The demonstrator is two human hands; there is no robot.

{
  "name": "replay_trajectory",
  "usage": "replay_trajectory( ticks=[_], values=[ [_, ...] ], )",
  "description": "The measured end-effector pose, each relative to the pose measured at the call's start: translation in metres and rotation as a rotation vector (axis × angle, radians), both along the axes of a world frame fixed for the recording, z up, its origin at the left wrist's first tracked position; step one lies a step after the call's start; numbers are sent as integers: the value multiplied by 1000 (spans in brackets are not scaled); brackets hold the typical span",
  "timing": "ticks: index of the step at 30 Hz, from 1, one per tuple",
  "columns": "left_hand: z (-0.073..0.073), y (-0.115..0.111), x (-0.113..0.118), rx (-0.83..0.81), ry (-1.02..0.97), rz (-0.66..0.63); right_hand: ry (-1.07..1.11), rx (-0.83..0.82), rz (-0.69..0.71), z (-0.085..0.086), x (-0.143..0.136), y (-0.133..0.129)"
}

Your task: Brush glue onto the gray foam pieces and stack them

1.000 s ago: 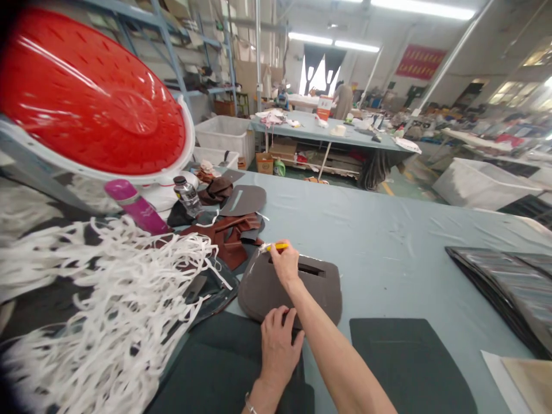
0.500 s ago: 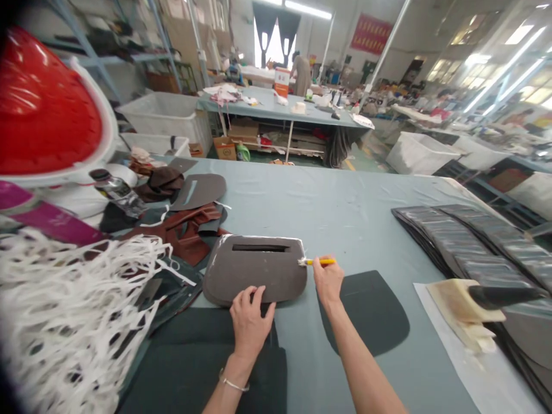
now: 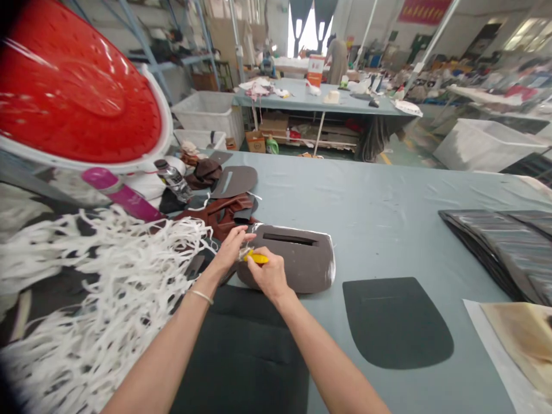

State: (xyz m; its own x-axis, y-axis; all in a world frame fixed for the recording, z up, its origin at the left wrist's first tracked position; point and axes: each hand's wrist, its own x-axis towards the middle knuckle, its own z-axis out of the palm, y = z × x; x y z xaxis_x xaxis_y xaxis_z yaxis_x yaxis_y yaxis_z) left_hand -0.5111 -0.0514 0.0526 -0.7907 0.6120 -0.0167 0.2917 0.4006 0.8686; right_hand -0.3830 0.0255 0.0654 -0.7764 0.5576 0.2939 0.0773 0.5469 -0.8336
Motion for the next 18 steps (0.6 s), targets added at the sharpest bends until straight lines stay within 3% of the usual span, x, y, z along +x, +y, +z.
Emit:
replay_trajectory(
  ticks=[3, 7, 11, 14, 16, 18],
  values=[
    [-11, 2, -13, -141, 57, -103, -38, 71, 19, -17, -2, -24],
    [-24, -1, -3, -226, 147, -174, -24, 82, 52, -25, 45, -28],
    [-30, -2, 3, -376, 350, -232, -107, 93, -163, -27, 129, 17],
    [-33, 1, 9, -426, 453, -224, -191, 186, -427, -27, 193, 65],
    [-34, 4, 18, -442, 503, -194, -201, 230, -618, -22, 215, 89],
    [-33, 8, 30, -458, 548, -155, -148, 220, -735, -14, 204, 100]
  ],
)
